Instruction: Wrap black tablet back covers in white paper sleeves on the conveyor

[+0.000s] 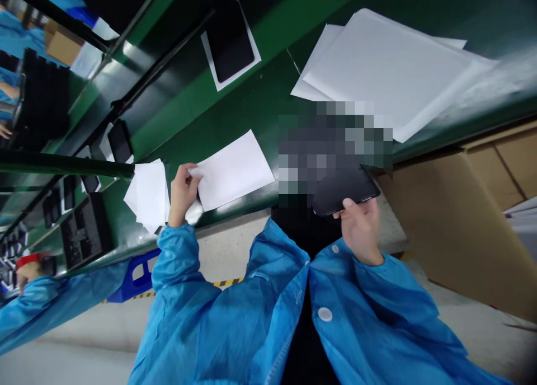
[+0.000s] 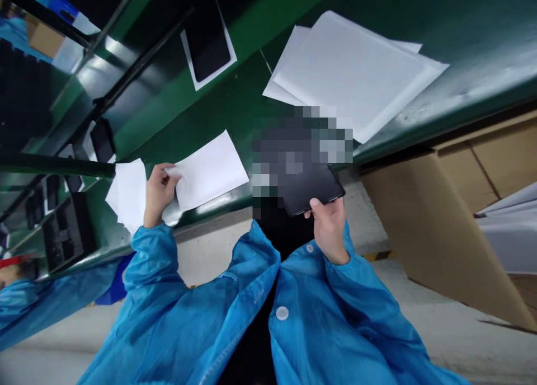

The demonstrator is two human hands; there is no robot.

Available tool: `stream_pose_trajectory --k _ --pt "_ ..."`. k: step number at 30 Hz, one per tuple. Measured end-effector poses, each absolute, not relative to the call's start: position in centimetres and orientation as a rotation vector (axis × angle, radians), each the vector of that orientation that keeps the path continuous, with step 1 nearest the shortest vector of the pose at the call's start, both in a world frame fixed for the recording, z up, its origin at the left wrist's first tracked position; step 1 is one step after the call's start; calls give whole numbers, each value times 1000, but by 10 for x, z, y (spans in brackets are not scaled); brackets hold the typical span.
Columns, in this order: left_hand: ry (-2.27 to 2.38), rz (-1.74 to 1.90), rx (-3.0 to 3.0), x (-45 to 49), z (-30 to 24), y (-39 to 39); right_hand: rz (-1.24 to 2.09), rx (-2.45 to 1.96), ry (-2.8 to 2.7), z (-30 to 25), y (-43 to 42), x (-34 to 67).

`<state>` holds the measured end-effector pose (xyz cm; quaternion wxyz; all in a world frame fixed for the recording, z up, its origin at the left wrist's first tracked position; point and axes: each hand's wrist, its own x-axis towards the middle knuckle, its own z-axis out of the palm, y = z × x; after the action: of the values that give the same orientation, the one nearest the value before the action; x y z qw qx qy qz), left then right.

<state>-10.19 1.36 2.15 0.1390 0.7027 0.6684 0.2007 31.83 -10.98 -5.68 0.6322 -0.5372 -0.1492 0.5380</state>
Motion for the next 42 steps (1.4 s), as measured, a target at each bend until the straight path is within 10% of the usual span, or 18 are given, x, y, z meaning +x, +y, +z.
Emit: stream_pose_trajectory --k 42 --pt "1301 121 2419 69 28 47 1306 -1225 -274 -75 -109 313"
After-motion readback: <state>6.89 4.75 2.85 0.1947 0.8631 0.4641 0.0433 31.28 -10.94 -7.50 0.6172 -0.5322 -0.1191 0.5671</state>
